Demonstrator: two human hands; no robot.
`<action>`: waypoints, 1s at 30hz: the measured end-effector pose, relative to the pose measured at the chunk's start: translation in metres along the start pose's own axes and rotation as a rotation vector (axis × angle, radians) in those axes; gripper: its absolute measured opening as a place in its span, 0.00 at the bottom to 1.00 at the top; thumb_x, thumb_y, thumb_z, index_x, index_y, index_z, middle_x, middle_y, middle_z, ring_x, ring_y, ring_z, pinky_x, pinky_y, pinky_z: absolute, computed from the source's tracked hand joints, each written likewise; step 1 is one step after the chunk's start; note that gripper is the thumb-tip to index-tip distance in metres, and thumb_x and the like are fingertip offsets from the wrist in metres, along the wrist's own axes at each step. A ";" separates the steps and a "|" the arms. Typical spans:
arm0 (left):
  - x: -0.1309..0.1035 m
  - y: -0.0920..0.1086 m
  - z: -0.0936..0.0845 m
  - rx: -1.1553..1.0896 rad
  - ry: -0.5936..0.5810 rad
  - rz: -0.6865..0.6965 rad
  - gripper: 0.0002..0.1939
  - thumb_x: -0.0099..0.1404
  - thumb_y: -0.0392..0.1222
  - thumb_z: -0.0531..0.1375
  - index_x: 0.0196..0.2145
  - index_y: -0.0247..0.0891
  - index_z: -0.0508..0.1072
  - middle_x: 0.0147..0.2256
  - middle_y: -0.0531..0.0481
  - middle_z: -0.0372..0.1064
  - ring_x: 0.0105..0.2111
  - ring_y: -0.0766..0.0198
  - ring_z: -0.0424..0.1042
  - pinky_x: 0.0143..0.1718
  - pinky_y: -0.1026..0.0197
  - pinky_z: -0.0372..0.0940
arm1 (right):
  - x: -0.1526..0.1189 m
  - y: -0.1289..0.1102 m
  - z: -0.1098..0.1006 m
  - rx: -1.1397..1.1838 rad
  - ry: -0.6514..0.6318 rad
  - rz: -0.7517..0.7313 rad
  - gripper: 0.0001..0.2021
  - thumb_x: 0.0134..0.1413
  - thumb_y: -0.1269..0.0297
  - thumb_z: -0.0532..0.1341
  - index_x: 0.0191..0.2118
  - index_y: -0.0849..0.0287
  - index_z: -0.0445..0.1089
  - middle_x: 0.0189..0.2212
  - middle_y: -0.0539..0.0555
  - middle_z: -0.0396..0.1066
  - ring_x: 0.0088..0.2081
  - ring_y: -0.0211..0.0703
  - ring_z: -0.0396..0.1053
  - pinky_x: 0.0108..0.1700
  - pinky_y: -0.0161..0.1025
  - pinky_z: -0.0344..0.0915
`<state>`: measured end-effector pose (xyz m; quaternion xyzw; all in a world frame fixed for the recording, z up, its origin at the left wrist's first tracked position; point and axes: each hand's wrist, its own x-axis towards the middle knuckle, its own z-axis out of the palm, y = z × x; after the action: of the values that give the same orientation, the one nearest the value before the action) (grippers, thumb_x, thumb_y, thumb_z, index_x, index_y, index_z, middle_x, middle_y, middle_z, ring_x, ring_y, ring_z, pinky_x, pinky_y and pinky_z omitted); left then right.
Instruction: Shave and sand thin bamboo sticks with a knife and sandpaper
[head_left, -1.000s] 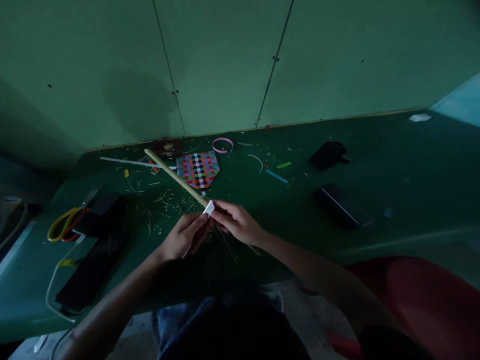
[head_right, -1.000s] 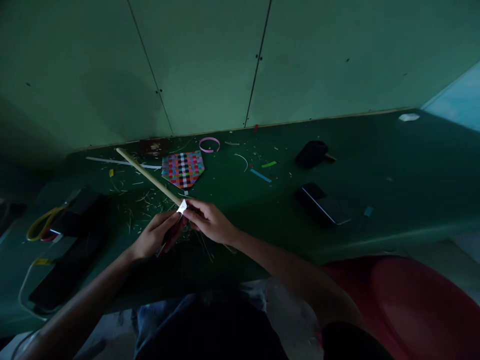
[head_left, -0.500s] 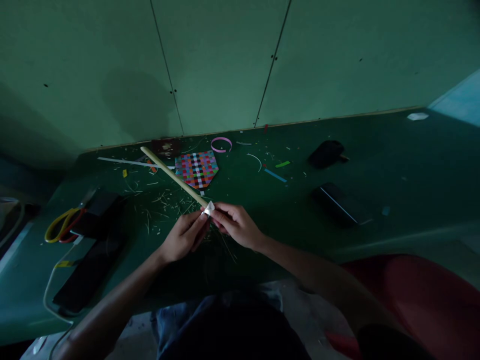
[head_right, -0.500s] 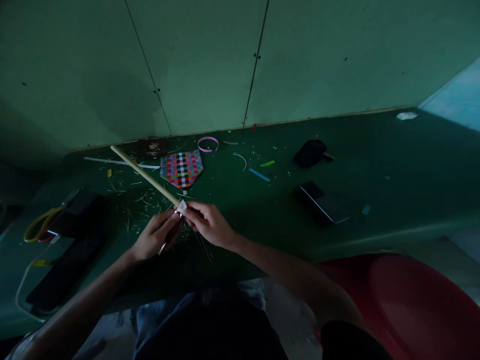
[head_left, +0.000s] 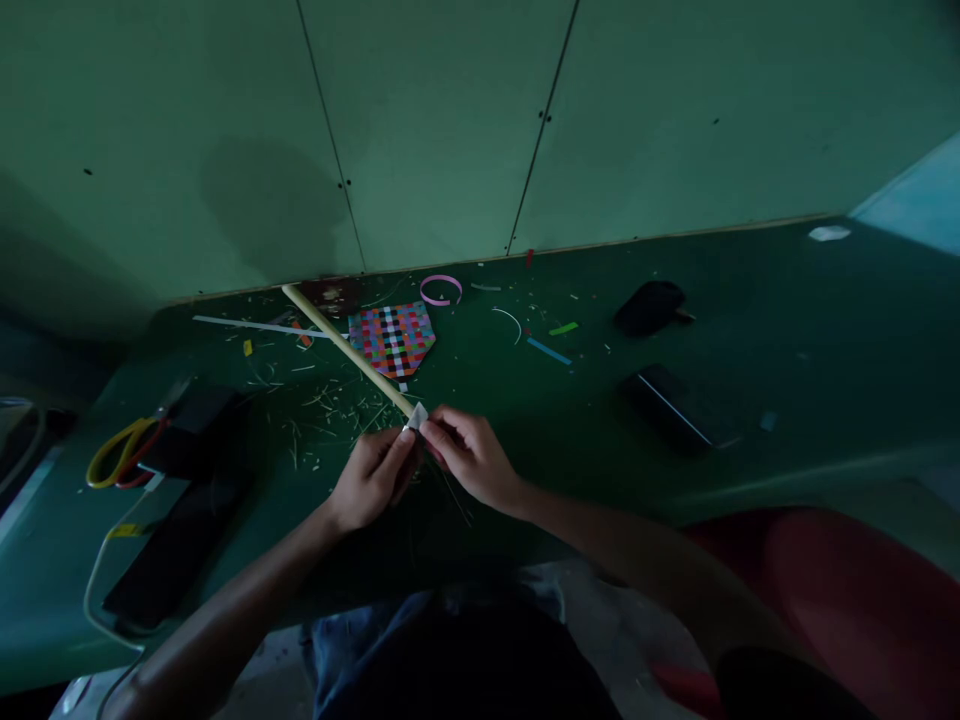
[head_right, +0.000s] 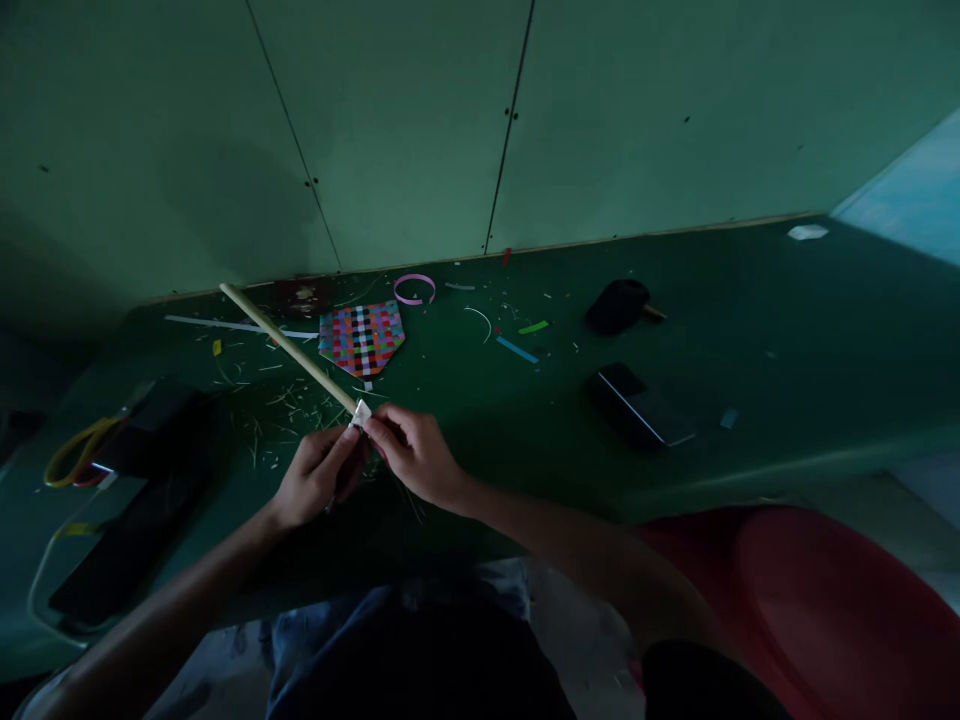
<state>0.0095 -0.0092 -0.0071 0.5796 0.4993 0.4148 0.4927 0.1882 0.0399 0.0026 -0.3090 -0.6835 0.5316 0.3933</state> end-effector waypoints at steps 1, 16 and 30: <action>0.000 -0.001 0.001 -0.001 0.006 0.004 0.26 0.77 0.58 0.52 0.29 0.36 0.68 0.16 0.57 0.61 0.13 0.73 0.57 0.15 0.69 0.50 | 0.000 -0.001 0.000 -0.008 0.006 -0.004 0.17 0.70 0.54 0.59 0.30 0.57 0.66 0.22 0.45 0.61 0.24 0.35 0.58 0.27 0.34 0.55; 0.003 0.006 -0.005 -0.122 -0.076 -0.096 0.28 0.76 0.62 0.51 0.29 0.35 0.69 0.15 0.55 0.62 0.10 0.71 0.59 0.11 0.69 0.50 | 0.006 0.003 -0.005 0.076 -0.120 0.072 0.14 0.71 0.52 0.59 0.38 0.57 0.68 0.21 0.44 0.60 0.22 0.35 0.58 0.25 0.35 0.55; 0.003 0.011 -0.014 -0.180 -0.206 -0.219 0.29 0.75 0.62 0.52 0.28 0.34 0.70 0.17 0.55 0.62 0.11 0.72 0.60 0.11 0.70 0.51 | 0.004 -0.006 -0.011 -0.084 -0.233 0.050 0.14 0.75 0.54 0.51 0.38 0.56 0.63 0.23 0.45 0.60 0.24 0.36 0.60 0.28 0.37 0.55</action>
<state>-0.0017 -0.0040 0.0065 0.5148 0.4672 0.3402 0.6332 0.1955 0.0474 0.0110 -0.2782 -0.7383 0.5446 0.2843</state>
